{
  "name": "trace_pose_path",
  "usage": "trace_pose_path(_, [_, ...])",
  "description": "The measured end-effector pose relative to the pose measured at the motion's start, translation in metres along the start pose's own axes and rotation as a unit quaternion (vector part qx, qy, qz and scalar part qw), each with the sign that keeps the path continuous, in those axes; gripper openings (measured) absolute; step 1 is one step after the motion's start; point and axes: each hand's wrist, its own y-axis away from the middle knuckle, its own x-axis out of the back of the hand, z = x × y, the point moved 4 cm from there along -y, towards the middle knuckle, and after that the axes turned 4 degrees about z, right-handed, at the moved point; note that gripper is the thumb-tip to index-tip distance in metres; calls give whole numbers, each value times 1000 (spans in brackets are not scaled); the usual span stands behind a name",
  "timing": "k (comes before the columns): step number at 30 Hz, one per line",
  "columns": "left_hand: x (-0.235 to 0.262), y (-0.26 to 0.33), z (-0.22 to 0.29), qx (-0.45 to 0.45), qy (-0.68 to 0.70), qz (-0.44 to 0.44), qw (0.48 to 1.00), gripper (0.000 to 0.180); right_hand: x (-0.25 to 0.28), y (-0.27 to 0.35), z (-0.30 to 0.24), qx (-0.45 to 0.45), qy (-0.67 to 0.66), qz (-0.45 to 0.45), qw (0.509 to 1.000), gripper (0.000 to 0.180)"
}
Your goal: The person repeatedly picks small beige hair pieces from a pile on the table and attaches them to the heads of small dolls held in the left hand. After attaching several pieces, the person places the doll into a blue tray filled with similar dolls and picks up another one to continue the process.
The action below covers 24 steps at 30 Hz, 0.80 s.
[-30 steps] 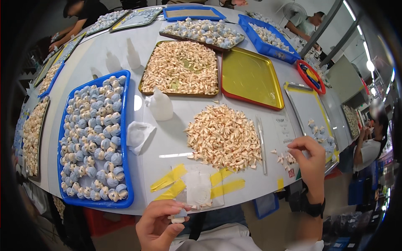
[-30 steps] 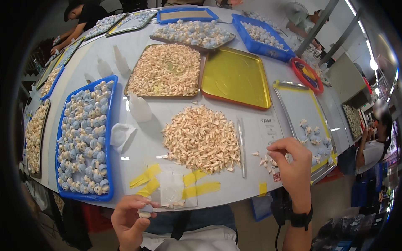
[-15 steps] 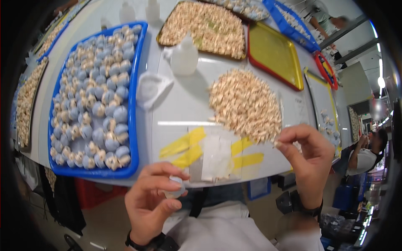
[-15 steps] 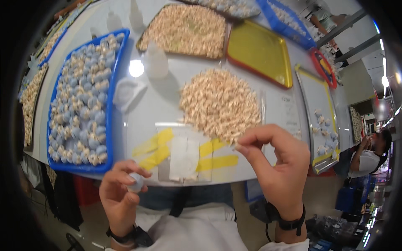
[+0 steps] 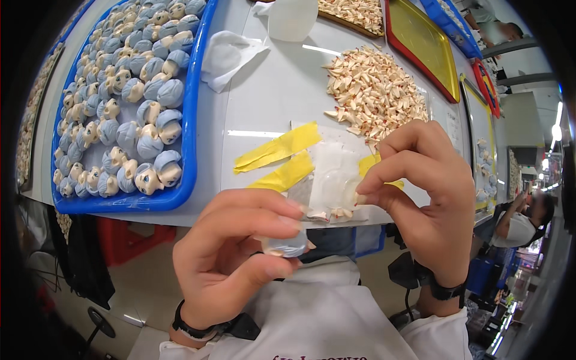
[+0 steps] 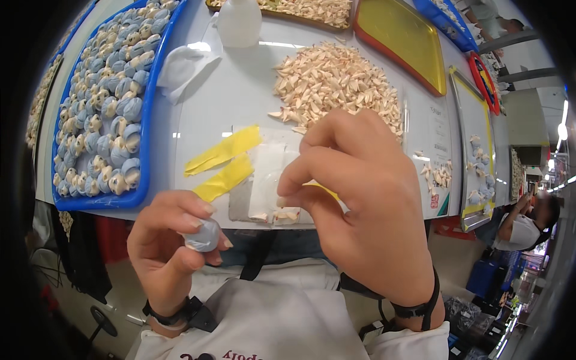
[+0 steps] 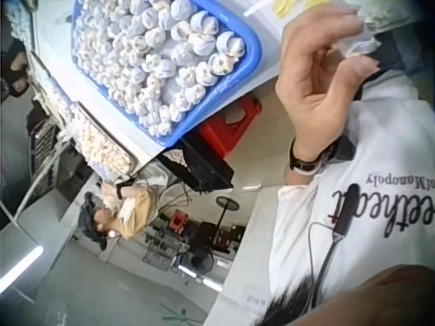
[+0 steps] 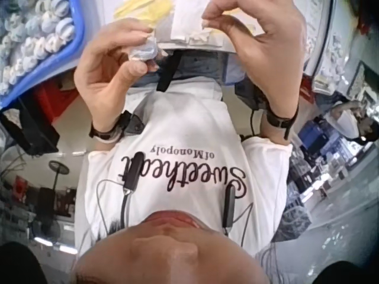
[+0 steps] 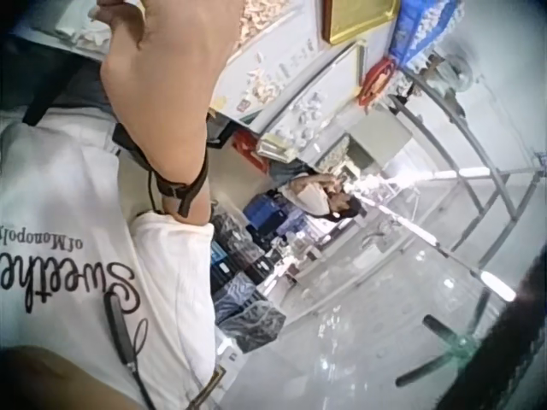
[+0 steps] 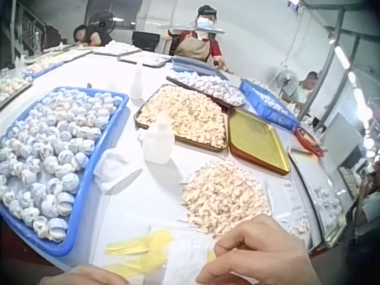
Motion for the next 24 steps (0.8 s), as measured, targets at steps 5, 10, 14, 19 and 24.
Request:
trace_pose_path(5, [-10, -1, 1, -26, -12, -38, 999, 40, -3, 0, -3, 15, 4, 20, 1000, 23])
trace_pose_path(10, [-14, -1, 1, -33, -23, -84, 996, 45, 9, 19, -8, -29, -197, 58, 978, 21])
trace_pose_path(14, [-19, 0, 0, -57, -40, -109, 992, 43, -4, 40, -10, -44, -332, 47, 941, 24])
trace_pose_path(19, [-30, 1, 0, -98, -18, -121, 988, 38, -18, 52, -7, -79, -393, 47, 915, 23])
trace_pose_path(24, [-31, 10, 6, -156, -140, -112, 971, 40, -13, 55, -17, -4, -293, 88, 952, 21])
